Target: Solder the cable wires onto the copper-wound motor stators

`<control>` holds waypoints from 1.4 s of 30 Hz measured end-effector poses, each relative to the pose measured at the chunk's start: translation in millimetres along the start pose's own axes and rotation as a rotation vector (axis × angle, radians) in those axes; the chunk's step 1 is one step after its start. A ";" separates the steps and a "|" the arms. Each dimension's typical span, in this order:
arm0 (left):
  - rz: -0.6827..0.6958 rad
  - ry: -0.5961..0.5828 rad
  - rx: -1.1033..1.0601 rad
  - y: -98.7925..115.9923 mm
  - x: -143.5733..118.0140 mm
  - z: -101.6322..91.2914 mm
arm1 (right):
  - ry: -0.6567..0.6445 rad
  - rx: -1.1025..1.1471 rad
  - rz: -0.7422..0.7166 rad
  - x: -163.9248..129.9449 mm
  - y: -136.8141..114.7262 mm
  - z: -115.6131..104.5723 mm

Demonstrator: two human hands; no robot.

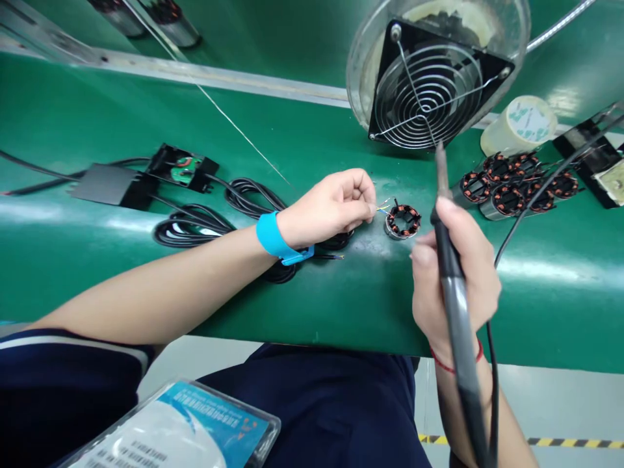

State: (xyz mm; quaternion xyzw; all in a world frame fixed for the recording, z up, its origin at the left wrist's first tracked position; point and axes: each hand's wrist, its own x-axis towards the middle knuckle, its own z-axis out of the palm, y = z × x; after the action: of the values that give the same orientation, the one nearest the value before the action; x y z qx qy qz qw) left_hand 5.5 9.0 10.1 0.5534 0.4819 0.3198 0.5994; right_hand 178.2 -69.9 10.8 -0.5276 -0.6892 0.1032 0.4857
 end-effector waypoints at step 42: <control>-0.171 -0.128 -0.116 7.8 0.1 -1.9 | -0.395 -0.355 -0.169 24.9 26.1 13.0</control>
State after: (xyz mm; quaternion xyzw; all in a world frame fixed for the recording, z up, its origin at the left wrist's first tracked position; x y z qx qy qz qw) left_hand 4.9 11.2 17.8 0.4940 0.4686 0.2589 0.6851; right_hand 185.2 -33.4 1.1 -0.5149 -0.8194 0.0408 0.2487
